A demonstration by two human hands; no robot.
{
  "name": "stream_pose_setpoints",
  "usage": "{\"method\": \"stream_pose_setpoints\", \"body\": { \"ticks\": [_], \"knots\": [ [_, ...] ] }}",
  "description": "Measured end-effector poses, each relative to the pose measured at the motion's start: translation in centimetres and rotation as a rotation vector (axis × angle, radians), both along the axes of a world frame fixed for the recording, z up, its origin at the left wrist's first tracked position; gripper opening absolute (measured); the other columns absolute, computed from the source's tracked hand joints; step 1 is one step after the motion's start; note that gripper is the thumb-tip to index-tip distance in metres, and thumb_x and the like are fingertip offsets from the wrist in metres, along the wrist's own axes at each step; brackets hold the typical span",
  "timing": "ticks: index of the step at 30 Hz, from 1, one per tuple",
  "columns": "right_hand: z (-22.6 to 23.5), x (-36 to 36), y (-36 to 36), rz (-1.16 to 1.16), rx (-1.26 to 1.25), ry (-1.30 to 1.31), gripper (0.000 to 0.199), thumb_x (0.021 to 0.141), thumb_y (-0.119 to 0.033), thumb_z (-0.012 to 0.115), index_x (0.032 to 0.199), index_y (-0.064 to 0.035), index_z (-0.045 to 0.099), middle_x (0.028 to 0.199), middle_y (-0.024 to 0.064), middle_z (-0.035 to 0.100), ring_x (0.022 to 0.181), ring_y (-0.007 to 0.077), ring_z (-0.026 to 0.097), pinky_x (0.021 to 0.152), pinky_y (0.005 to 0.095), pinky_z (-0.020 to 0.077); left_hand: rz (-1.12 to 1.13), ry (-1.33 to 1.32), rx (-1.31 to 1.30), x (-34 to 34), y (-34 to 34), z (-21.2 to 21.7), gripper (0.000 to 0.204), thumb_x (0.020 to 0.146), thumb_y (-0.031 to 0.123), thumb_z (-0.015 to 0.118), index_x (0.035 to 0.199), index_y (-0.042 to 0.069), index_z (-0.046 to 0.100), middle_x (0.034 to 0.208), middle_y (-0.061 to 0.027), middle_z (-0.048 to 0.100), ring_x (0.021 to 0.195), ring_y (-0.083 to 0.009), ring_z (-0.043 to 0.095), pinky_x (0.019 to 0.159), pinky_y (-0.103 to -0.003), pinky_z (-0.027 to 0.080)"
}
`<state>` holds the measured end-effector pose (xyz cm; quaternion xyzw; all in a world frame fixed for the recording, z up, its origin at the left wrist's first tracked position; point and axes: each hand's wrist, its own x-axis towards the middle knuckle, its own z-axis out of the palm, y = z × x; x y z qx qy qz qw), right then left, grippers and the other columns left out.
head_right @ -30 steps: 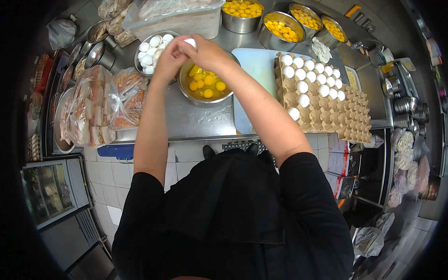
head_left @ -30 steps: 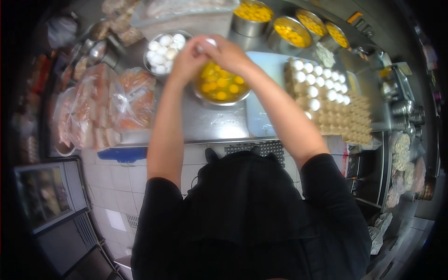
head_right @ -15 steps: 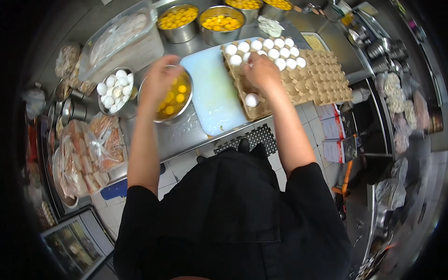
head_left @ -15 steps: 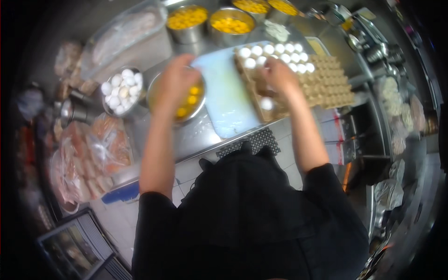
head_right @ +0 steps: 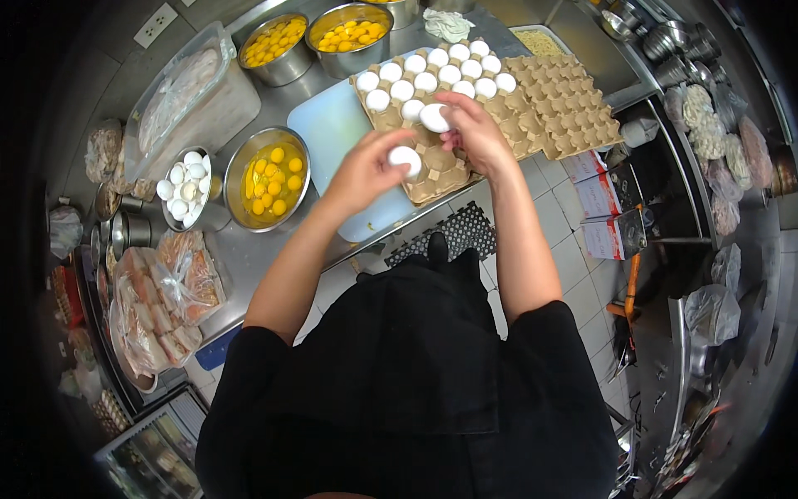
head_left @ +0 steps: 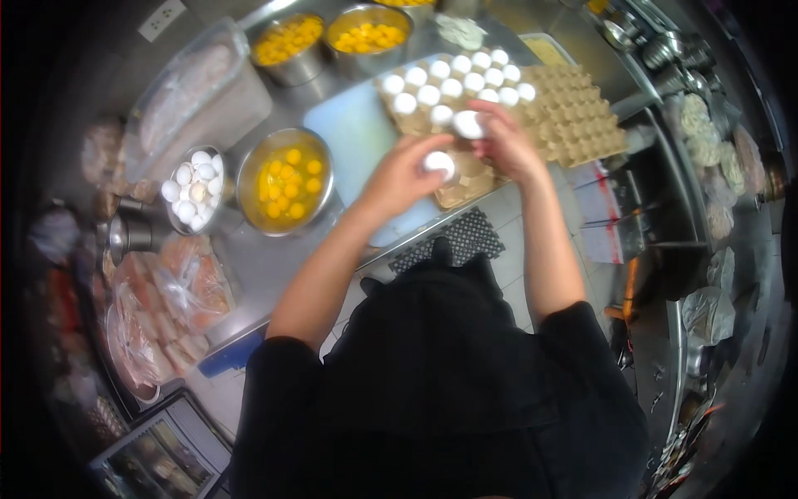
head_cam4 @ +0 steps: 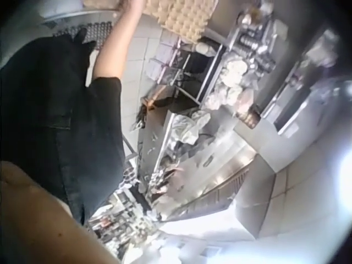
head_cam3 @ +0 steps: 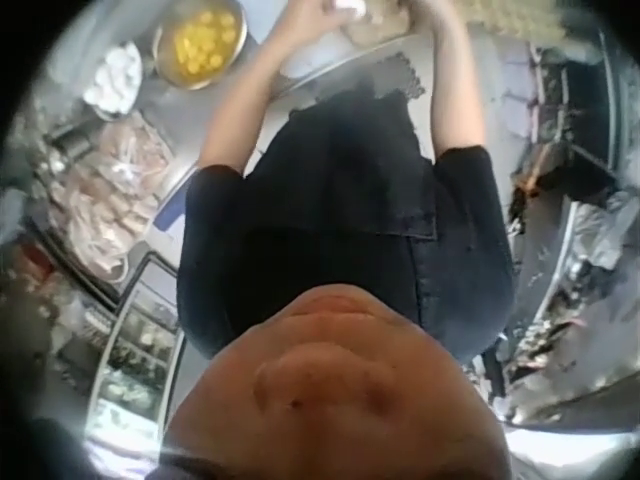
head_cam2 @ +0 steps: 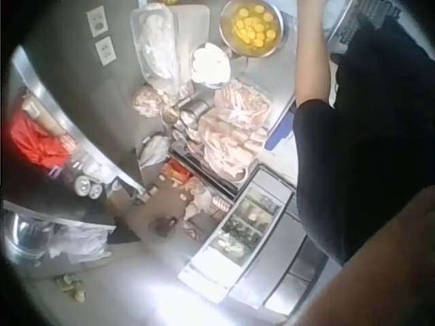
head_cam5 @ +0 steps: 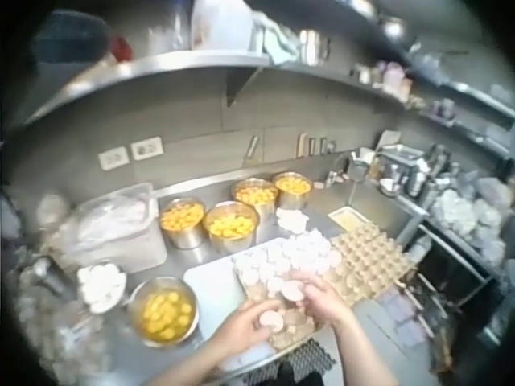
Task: The recorder is cracking a large number of eggs from trays into metal bowls at a kitchen prep station.
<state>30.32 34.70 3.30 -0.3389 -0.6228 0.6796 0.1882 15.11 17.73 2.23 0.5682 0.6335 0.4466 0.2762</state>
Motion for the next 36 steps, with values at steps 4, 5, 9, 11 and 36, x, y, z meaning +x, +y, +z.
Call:
{"method": "stream_pose_setpoints", "body": {
  "ticks": [4, 5, 9, 11, 36],
  "knots": [
    [1.5, 0.2, -4.7, 0.204, -0.206, 0.31, 0.044, 0.088, -0.012, 0.061, 0.131, -0.0088, 0.051, 0.109, 0.0074, 0.062, 0.081, 0.0151, 0.063, 0.07, 0.0273, 0.0556, 0.126, -0.595, -0.015, -4.2, -5.7, -1.4, 0.04, 0.084, 0.008, 0.066, 0.122, 0.006, 0.052, 0.109, -0.0076, 0.055, 0.088, -0.0174, 0.059, 0.081, -0.032, 0.051],
    [1.8, 0.0, -6.4, 0.288, -0.143, 0.315, 0.045, 0.086, -0.009, 0.064, 0.129, -0.0085, 0.051, 0.111, 0.0068, 0.061, 0.086, 0.0153, 0.063, 0.072, 0.028, 0.0559, 0.151, -0.75, -0.04, -4.6, -6.9, -1.7, 0.043, 0.084, 0.005, 0.066, 0.124, 0.006, 0.049, 0.11, -0.007, 0.055, 0.087, -0.0165, 0.059, 0.081, -0.032, 0.051],
    [-1.3, -2.7, -12.5, 0.372, 0.184, 0.079, 0.042, 0.084, -0.006, 0.069, 0.121, -0.006, 0.049, 0.11, 0.0083, 0.06, 0.098, 0.0166, 0.061, 0.075, 0.0312, 0.0537, 0.395, 0.02, -0.173, -3.8, -10.4, -5.8, 0.045, 0.083, 0.007, 0.066, 0.123, 0.006, 0.045, 0.11, -0.0102, 0.056, 0.089, -0.0242, 0.06, 0.081, -0.036, 0.051],
    [-4.4, -4.4, -14.3, 0.28, 0.619, -0.046, 0.044, 0.083, -0.008, 0.069, 0.123, -0.0039, 0.052, 0.112, 0.0138, 0.062, 0.101, 0.0254, 0.06, 0.082, 0.036, 0.0508, 0.521, 0.249, -0.216, -1.8, -11.5, -7.7, 0.041, 0.082, 0.014, 0.069, 0.117, 0.005, 0.049, 0.111, -0.0148, 0.056, 0.094, -0.0343, 0.059, 0.08, -0.041, 0.05],
    [-2.9, -14.8, -14.3, 0.381, -0.303, 0.183, 0.051, 0.087, -0.021, 0.068, 0.131, -0.0035, 0.047, 0.098, 0.0068, 0.064, 0.082, 0.0158, 0.062, 0.065, 0.0278, 0.0506, 0.551, -1.274, 0.029, -9.8, -13.3, -3.5, 0.036, 0.099, 0.046, 0.046, 0.097, 0.011, 0.053, 0.066, -0.0009, 0.049, 0.042, -0.0056, 0.034, 0.037, -0.022, 0.024]
  ]
}}
